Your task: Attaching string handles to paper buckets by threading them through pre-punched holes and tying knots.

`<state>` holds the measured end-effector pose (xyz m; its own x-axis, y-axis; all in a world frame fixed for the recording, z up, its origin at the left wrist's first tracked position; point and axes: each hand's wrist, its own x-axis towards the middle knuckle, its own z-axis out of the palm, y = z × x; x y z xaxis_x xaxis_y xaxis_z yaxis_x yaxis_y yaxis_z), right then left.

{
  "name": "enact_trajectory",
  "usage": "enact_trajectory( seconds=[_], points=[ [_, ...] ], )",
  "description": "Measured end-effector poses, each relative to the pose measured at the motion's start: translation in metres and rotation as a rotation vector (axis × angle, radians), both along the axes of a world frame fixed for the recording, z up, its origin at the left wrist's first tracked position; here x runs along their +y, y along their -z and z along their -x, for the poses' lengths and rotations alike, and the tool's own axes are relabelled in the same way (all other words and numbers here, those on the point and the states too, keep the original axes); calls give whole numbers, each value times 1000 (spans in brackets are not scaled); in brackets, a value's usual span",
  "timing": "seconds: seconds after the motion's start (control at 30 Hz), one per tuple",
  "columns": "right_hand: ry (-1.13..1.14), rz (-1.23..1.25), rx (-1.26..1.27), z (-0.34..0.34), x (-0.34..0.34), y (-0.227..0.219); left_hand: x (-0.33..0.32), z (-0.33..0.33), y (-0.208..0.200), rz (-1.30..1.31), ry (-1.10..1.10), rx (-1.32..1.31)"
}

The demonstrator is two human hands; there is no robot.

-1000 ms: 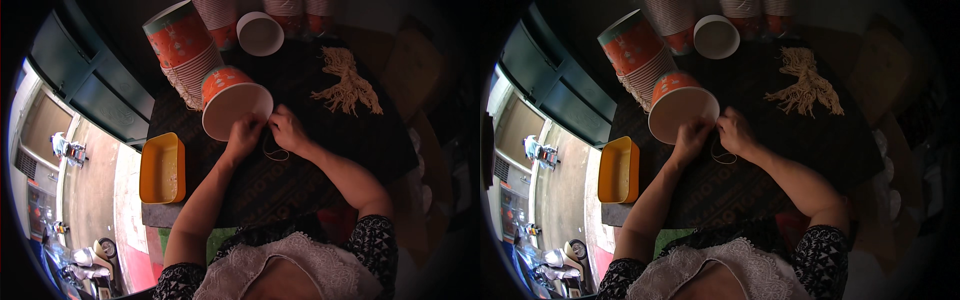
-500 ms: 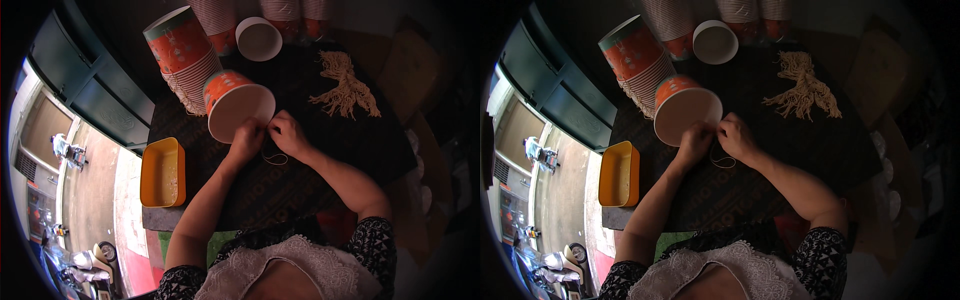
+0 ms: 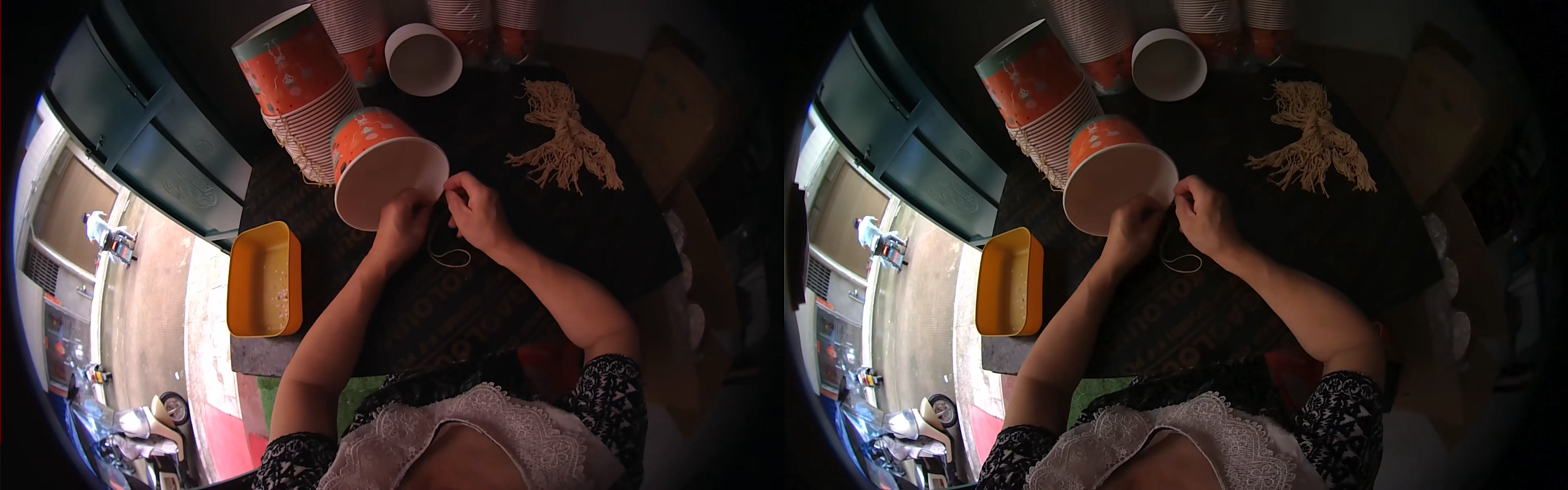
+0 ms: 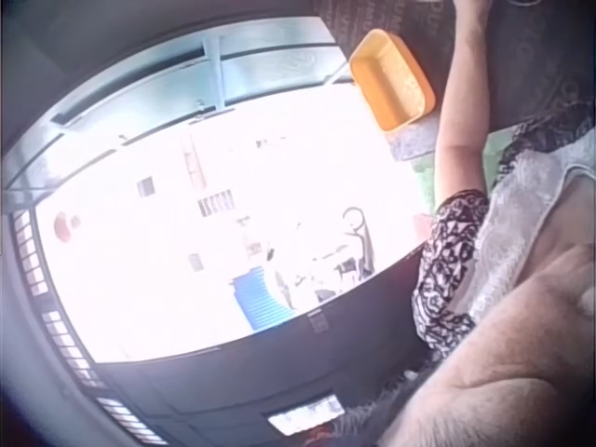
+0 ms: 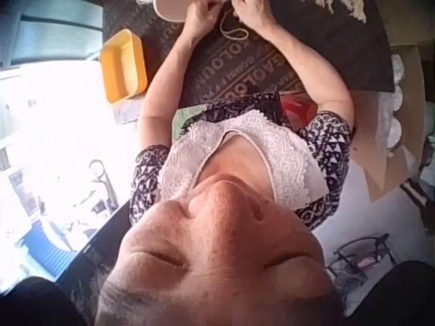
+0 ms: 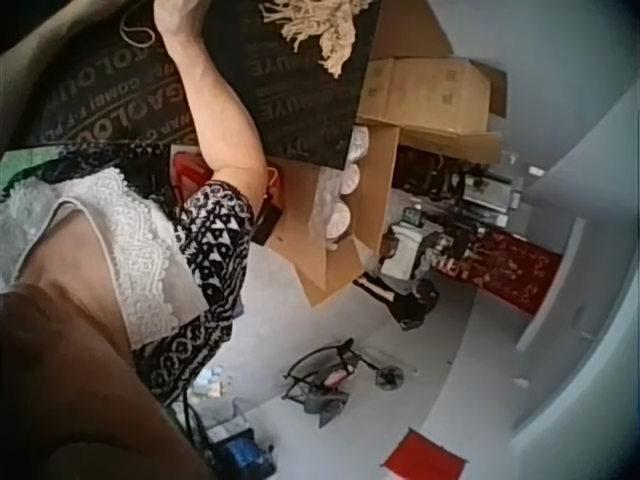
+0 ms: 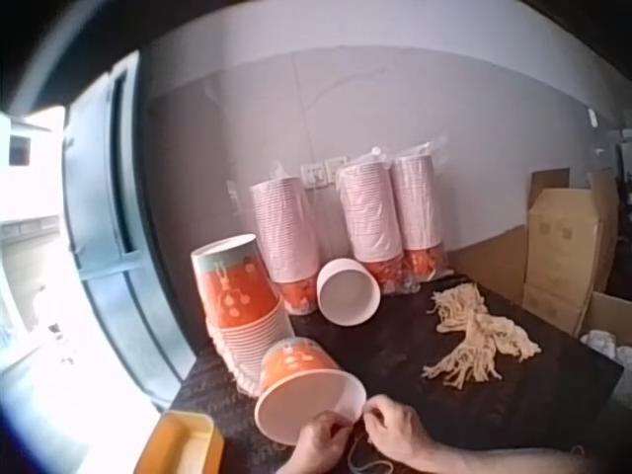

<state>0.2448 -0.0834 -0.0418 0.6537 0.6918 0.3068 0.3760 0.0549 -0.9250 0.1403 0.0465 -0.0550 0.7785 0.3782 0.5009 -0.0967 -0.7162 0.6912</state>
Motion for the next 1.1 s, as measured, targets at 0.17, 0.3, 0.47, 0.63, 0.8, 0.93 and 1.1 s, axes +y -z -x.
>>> enact_trajectory(
  seconds=[0.17, 0.3, 0.47, 0.63, 0.8, 0.93, 1.1],
  points=[
    [-49, 38, 136, 15, -5, -15, -1, 1, -1, 48, 12, 1],
    [-71, 94, 143, 16, -4, -12, -6, 2, -6, 33, 19, 9],
    [-22, 72, -35, 9, 1, 5, -11, 4, -10, 18, 40, -3],
    [29, -68, -369, 0, 5, 17, -5, 5, -5, 264, 92, 41],
    [-89, 84, -347, 2, -2, 2, -6, 8, -16, 591, 67, 150],
    [-94, -5, -472, 1, -1, 7, -5, 10, -23, 714, 76, 204],
    [-82, 14, -540, 0, 0, 10, -5, 14, -22, 754, 126, 160]
  ],
)
